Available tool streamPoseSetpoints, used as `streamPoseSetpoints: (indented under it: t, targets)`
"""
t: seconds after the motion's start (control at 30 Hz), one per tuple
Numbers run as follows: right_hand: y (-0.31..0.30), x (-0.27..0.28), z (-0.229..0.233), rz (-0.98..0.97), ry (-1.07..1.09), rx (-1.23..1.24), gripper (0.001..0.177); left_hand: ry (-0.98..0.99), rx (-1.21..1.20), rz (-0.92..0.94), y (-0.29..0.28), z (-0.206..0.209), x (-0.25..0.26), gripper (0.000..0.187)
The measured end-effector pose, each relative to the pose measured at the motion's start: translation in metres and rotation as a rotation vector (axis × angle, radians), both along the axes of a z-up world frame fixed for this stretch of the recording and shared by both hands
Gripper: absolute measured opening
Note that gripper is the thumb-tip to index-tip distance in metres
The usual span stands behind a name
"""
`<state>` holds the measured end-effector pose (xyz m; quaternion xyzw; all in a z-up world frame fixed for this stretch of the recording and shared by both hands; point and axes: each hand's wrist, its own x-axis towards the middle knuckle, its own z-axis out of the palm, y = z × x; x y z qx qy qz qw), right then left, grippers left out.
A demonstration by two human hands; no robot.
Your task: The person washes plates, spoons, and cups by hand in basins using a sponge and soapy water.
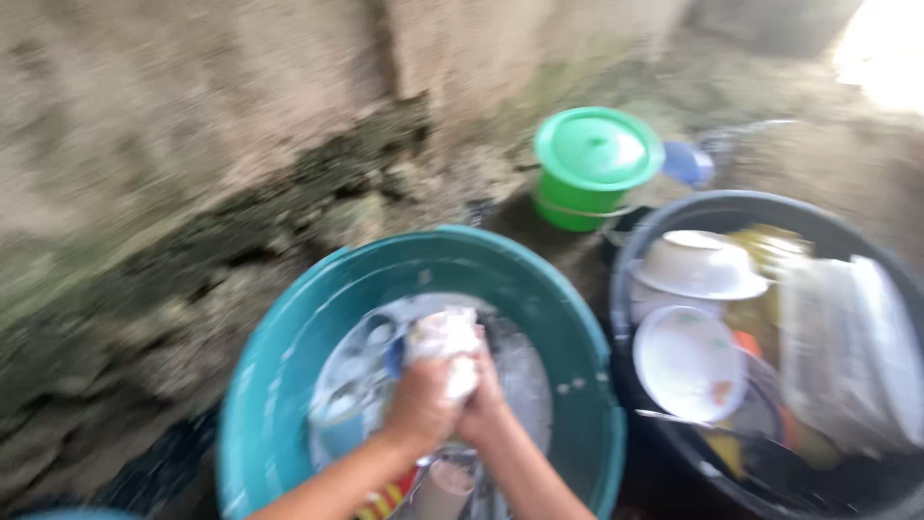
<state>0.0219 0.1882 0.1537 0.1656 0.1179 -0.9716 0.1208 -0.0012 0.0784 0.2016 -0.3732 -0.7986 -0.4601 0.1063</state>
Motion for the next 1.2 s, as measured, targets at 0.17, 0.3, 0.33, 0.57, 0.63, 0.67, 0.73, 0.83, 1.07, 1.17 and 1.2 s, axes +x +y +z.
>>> streamPoseSetpoints:
  t: [0.17,0.3,0.33,0.57,0.63,0.67,0.73,0.83,1.07,1.17,1.2]
  targets:
    - [-0.014,0.009,0.045,0.209,0.195,0.306,0.054,-0.347,-0.292,0.147,-0.009,0.046,-0.069,0.027]
    - [-0.025,0.017,0.070,-0.091,0.612,1.386,0.057,-0.284,-0.876,0.200,0.002,0.050,-0.064,0.020]
    - [-0.020,0.018,0.068,0.005,0.366,1.009,0.062,-0.332,-0.753,0.242,0.002,0.047,-0.064,0.025]
    - [-0.007,0.008,0.045,0.162,0.288,1.157,0.070,-0.315,-0.871,0.267,0.008,0.044,-0.083,0.029]
    - [-0.007,0.005,0.051,0.062,0.430,1.244,0.057,-0.135,-0.680,0.184,0.014,0.056,-0.069,0.029]
    - [-0.008,0.011,0.056,0.045,0.274,0.785,0.061,-0.183,-0.356,0.114,0.004,0.063,-0.068,0.028]
    - [-0.002,0.012,0.067,0.047,0.114,0.338,0.065,-0.203,-0.023,0.059,0.000,0.075,-0.082,0.030]
    - [-0.008,0.011,0.074,0.161,0.058,0.140,0.069,-0.535,0.252,-0.067,-0.001,0.072,-0.083,0.030]
    - [-0.011,0.010,0.069,0.170,0.226,0.107,0.069,-0.260,0.272,-0.074,-0.019,0.064,-0.096,0.028]
    - [-0.015,0.014,0.073,0.267,0.292,0.432,0.062,-0.417,-0.094,0.082,-0.016,0.067,-0.079,0.037]
    - [-0.015,0.013,0.076,0.322,0.300,0.803,0.061,-0.129,-0.522,0.253,-0.014,0.072,-0.076,0.033]
